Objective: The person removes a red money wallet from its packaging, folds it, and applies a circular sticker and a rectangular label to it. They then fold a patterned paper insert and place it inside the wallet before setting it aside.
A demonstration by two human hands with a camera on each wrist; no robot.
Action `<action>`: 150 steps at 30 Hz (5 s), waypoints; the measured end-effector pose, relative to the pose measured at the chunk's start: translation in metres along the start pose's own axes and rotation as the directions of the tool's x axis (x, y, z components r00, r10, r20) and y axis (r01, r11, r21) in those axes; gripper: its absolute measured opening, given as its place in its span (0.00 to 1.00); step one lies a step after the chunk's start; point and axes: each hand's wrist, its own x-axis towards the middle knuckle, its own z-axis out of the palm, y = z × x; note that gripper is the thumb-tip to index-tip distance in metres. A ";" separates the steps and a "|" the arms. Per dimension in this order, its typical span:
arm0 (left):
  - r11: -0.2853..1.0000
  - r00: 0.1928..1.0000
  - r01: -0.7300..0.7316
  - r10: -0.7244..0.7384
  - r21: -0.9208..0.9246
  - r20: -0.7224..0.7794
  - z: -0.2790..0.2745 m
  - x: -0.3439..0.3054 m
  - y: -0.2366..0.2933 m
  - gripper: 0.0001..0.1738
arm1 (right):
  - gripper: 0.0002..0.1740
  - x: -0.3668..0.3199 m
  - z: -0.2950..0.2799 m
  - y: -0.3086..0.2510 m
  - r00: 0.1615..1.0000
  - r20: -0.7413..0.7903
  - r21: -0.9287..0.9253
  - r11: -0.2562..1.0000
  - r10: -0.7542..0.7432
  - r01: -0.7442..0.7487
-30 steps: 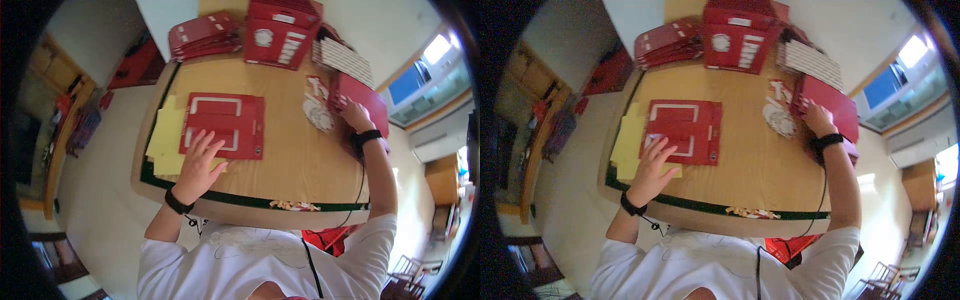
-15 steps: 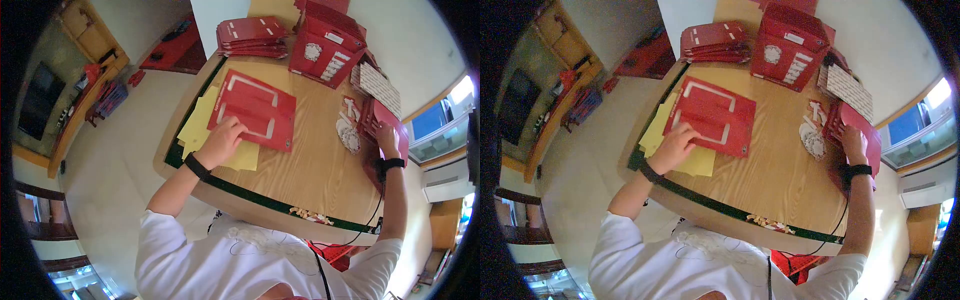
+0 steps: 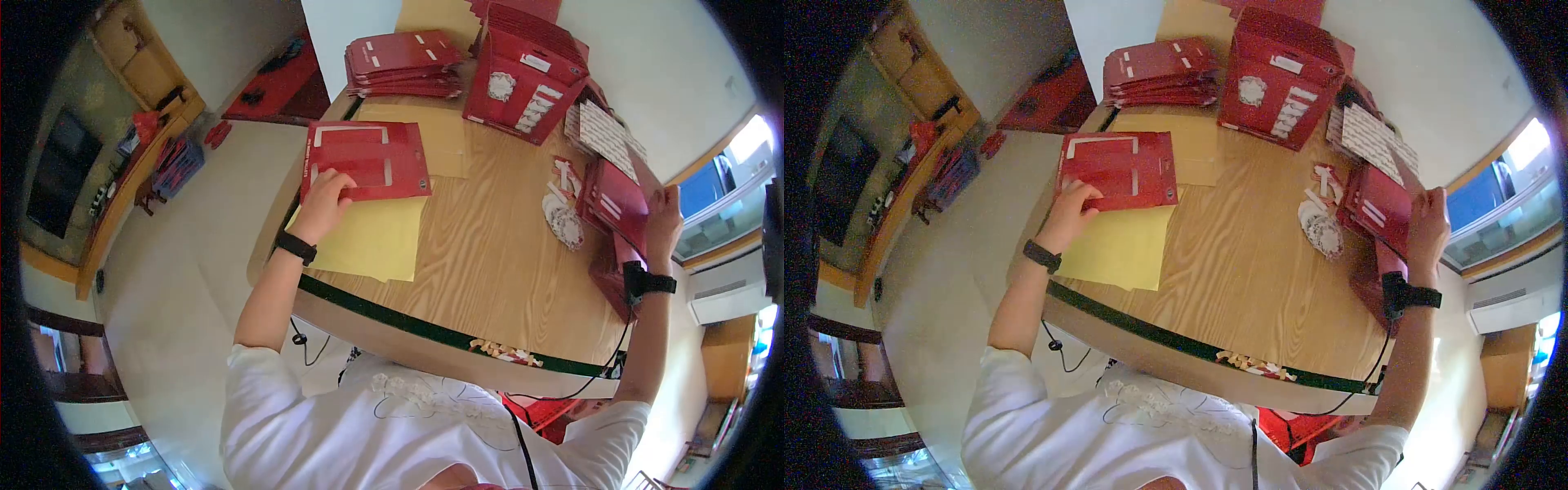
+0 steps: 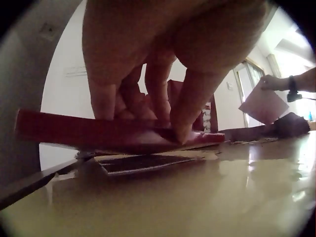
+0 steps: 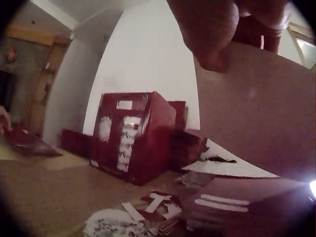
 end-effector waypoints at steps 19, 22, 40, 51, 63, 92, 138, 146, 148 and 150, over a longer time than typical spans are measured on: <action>0.981 0.994 -0.107 0.106 -0.161 -0.014 -0.041 -0.037 0.067 0.21 | 0.15 -0.110 -0.099 -0.129 0.906 -0.132 0.448 0.791 -0.401 0.416; 0.352 0.961 0.172 0.145 -0.920 0.235 -0.038 -0.053 0.147 0.18 | 0.13 -0.123 -0.083 -0.157 0.783 -0.043 0.437 0.693 -0.620 0.573; 0.116 0.962 0.226 0.129 -0.967 0.240 -0.001 -0.042 0.165 0.23 | 0.26 -0.121 -0.053 -0.055 0.731 0.653 0.756 0.109 -0.197 -0.645; 0.532 0.996 -0.089 0.069 -0.842 -0.062 0.020 -0.040 0.183 0.65 | 0.11 -0.159 -0.084 -0.099 0.884 0.448 0.848 0.375 -0.131 -0.375; 0.203 0.934 0.192 0.262 -0.960 0.242 0.001 -0.047 0.190 0.29 | 0.16 -0.154 -0.071 -0.123 0.825 0.544 0.821 0.302 -0.152 -0.485; 0.019 0.906 0.219 0.367 -0.976 0.211 0.010 -0.052 0.188 0.27 | 0.31 -0.133 -0.028 -0.136 0.350 0.570 0.631 0.124 -0.743 -0.766; 0.486 0.898 0.264 0.191 -0.833 0.396 0.033 -0.060 0.186 0.18 | 0.08 -0.129 -0.049 -0.150 0.554 0.635 0.739 0.632 -0.538 -0.233; 0.689 0.854 0.070 0.332 -0.721 0.400 0.028 -0.056 0.186 0.16 | 0.06 -0.110 -0.053 -0.162 0.493 0.570 0.764 0.644 -0.657 -0.025; 0.665 0.846 0.124 0.317 -0.737 0.428 0.030 -0.058 0.185 0.16 | 0.06 -0.108 -0.052 -0.162 0.471 0.574 0.768 0.640 -0.670 -0.026; 0.648 0.825 0.160 0.327 -0.745 0.461 0.031 -0.059 0.182 0.16 | 0.05 -0.097 -0.058 -0.160 0.485 0.652 0.722 0.673 -0.583 -0.161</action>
